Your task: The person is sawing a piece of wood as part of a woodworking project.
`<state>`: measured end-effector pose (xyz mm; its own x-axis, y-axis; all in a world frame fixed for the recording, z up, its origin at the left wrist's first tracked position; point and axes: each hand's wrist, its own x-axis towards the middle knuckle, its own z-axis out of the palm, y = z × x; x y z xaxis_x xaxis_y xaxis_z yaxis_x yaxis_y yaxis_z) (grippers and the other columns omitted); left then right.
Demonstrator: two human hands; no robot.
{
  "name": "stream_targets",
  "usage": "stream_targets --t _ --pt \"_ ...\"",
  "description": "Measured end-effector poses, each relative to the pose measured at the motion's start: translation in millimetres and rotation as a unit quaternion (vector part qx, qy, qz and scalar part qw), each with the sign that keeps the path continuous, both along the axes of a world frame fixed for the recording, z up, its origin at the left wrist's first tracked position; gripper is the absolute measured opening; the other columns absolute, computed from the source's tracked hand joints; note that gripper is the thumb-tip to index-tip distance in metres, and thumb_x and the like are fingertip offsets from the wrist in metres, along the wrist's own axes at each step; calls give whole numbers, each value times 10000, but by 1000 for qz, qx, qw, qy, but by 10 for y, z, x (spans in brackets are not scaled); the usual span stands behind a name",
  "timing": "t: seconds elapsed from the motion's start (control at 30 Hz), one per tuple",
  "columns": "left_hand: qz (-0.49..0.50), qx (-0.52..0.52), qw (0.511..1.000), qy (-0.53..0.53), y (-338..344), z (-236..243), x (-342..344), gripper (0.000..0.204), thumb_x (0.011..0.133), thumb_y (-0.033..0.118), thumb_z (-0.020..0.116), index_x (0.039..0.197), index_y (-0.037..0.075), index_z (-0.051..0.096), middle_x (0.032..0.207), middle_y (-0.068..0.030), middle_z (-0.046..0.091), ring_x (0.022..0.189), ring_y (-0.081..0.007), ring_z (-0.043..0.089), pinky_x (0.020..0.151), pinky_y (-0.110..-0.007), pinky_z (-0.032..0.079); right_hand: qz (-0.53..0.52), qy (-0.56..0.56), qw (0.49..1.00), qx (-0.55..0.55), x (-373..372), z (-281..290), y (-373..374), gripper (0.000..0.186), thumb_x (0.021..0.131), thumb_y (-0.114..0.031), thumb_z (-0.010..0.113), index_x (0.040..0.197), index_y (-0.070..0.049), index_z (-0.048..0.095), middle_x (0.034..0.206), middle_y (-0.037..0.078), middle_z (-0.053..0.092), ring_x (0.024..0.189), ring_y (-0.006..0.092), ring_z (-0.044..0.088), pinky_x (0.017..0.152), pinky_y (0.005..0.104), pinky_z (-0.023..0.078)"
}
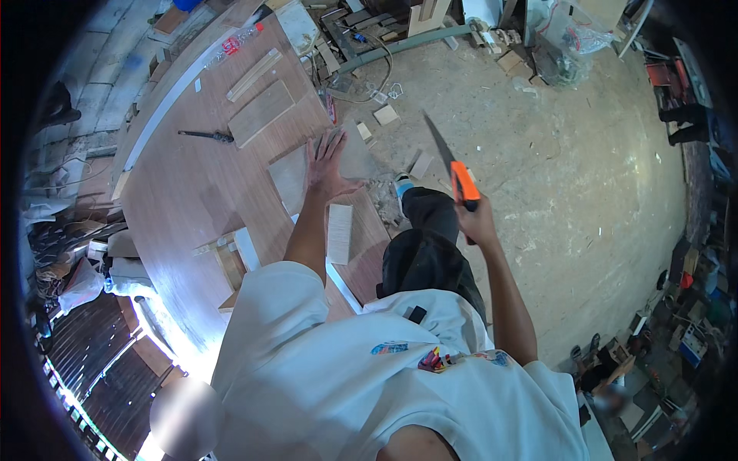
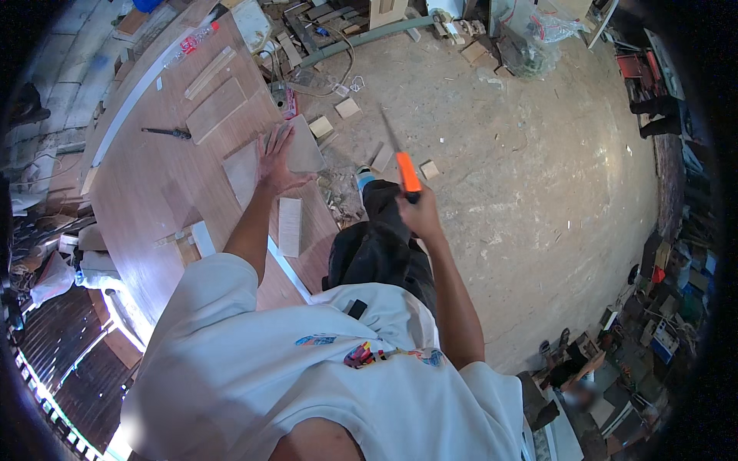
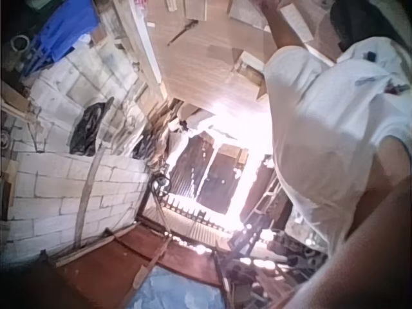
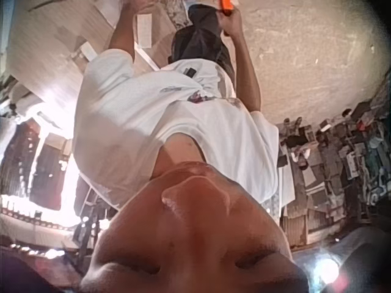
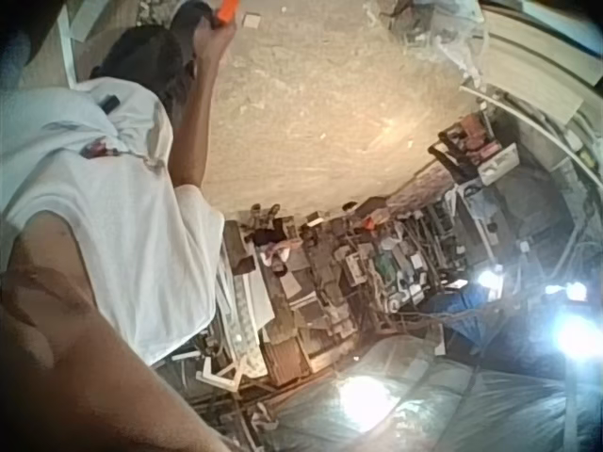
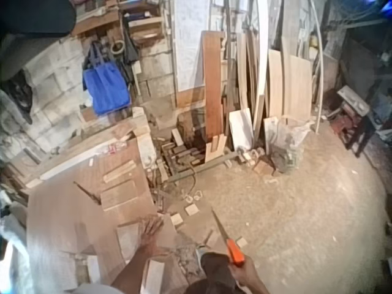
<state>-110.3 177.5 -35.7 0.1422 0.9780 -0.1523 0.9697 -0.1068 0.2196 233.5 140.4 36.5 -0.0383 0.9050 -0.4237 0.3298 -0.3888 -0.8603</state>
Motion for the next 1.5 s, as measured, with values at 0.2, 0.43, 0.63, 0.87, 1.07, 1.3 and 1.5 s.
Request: stream_targets --t 0.2,0.43,0.63,0.87,1.07,1.3,1.5 --pt "-4 21 1000 -13 -41 -34 -53 1238 531 646 780 1513 143 217 1570 -6 227 1471 -249 129 1176 -562 23 -62 -110 987 -99 1088 -367 -558 83 798 -37 572 860 -9 525 604 15 489 487 121 509 448 298 418" --pt "-16 59 997 -46 -37 -159 -135 1242 500 651 778 1502 138 252 1562 -19 256 1464 -262 160 1162 -590 47 -126 -172 958 -192 1893 -531 -1287 58 793 -42 545 832 -17 509 554 31 474 386 168 507 361 331 431" --pt "6 68 997 -46 -10 -161 -150 1267 483 685 759 1507 146 243 1568 -2 240 1466 -246 156 1161 -594 42 -82 -178 960 -200 1926 -617 -806 85 775 -61 568 810 -9 511 544 46 488 395 182 523 367 345 440" --pt "26 -31 999 12 6 -44 -43 1265 492 694 751 1513 153 235 1585 14 196 1476 -223 122 1164 -586 31 120 -152 972 -137 1177 -301 633 88 784 -72 583 831 -17 533 582 48 511 447 166 530 423 345 450" --pt "168 3 984 -55 -292 -188 204 1152 559 577 799 1491 137 285 1562 -19 252 1466 -238 160 1160 -583 46 298 -116 934 158 228 73 1339 174 789 -59 610 938 16 556 624 97 517 494 189 535 490 345 443" --pt "411 230 835 -284 -978 -300 814 457 769 266 739 1171 75 635 1266 -154 588 1264 -333 481 1093 -462 316 398 -89 853 326 -682 422 1590 340 781 -85 635 1106 -3 575 720 221 613 668 410 625 578 432 497" --pt "558 253 727 -311 -1356 -299 749 186 870 173 618 980 48 701 1022 -198 677 1043 -372 615 948 -445 453 440 -213 757 434 -1299 220 1870 440 797 -190 654 1175 22 580 803 229 669 729 372 671 655 460 545"
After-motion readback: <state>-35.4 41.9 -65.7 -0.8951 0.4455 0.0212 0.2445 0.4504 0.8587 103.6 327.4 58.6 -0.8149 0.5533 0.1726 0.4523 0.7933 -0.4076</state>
